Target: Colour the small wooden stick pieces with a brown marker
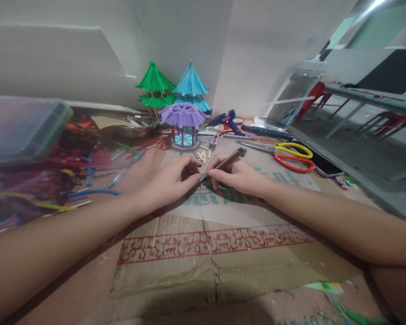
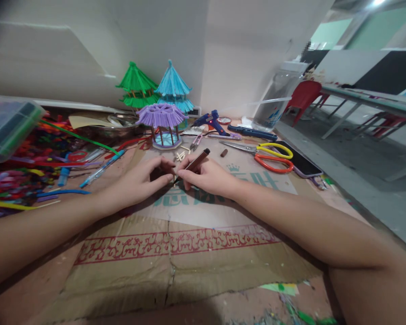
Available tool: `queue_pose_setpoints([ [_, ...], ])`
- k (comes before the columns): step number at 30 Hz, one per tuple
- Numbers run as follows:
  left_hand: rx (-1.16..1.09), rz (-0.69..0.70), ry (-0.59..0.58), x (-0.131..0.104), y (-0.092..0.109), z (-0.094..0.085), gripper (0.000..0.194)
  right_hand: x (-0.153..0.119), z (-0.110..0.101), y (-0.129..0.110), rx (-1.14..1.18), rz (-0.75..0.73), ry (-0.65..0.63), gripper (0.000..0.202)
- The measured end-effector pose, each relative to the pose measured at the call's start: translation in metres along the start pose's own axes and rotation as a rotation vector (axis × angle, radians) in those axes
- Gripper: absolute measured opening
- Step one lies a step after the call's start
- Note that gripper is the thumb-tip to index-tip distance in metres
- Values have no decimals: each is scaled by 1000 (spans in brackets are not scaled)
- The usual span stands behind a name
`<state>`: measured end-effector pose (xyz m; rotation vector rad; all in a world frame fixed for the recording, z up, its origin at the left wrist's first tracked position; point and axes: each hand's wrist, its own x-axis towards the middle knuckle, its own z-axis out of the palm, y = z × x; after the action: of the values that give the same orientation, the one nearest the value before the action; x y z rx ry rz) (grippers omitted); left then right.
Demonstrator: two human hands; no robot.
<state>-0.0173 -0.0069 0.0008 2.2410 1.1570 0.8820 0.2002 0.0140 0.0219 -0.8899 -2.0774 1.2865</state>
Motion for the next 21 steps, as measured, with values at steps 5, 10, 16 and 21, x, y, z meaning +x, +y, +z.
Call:
queue_pose_setpoints([
  [5,128,44,-15,5,-7,-3,17,0,-1,2,2,-18,-11,16],
  [10,140,86,-50,8,-10,-6,16,0,-1,2,17,-18,-15,14],
  [16,164,118,-27,6,-7,-6,12,1,0,3,-46,-2,42,12],
  [21,178,135,-40,5,-8,-7,13,0,0,2,-25,-8,4,13],
])
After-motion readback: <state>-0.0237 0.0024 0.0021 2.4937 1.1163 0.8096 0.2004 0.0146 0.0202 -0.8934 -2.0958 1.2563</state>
